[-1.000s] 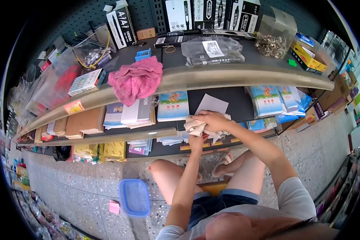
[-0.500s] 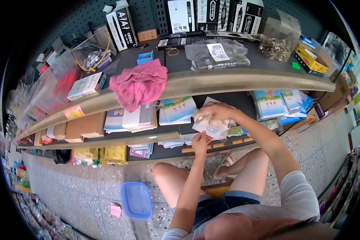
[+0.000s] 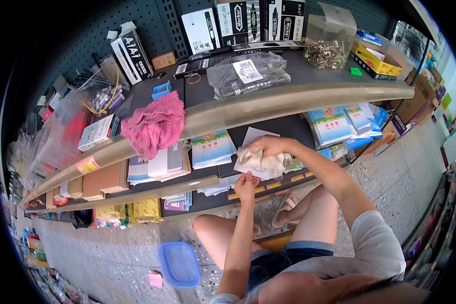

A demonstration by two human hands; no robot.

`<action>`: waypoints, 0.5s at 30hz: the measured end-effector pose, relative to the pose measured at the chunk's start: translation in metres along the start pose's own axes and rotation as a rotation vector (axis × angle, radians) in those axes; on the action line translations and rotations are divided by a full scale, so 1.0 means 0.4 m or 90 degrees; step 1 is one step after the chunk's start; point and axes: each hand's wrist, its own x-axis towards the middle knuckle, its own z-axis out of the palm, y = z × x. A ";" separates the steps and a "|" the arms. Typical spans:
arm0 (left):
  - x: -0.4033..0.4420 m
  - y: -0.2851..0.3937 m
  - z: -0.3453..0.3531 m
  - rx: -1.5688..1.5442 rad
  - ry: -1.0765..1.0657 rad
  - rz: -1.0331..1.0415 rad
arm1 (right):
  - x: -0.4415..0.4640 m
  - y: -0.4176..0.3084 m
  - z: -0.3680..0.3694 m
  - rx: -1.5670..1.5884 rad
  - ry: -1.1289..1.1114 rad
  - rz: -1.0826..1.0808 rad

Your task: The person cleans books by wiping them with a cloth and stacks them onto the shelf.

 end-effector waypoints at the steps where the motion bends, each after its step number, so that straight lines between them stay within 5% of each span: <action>1: -0.002 -0.002 0.002 -0.008 -0.002 0.018 | -0.003 0.004 -0.030 -0.034 0.023 -0.020; 4: -0.005 0.000 0.003 -0.004 0.002 0.020 | -0.006 0.011 -0.100 -0.216 0.140 0.254; 6: -0.007 0.000 0.005 0.012 0.006 0.017 | 0.005 0.018 -0.126 -0.132 0.323 0.459; 8: -0.002 0.000 0.002 0.014 0.016 0.017 | 0.023 0.046 -0.123 -0.164 0.396 0.484; 10: 0.000 -0.002 0.005 -0.001 0.032 0.012 | 0.032 0.050 -0.111 -0.319 0.348 0.335; 12: -0.003 -0.006 0.008 -0.017 0.030 0.016 | 0.037 0.026 -0.048 -0.307 0.196 0.044; 15: -0.001 -0.015 0.009 -0.026 0.024 0.021 | 0.026 -0.103 0.030 -0.196 0.083 0.053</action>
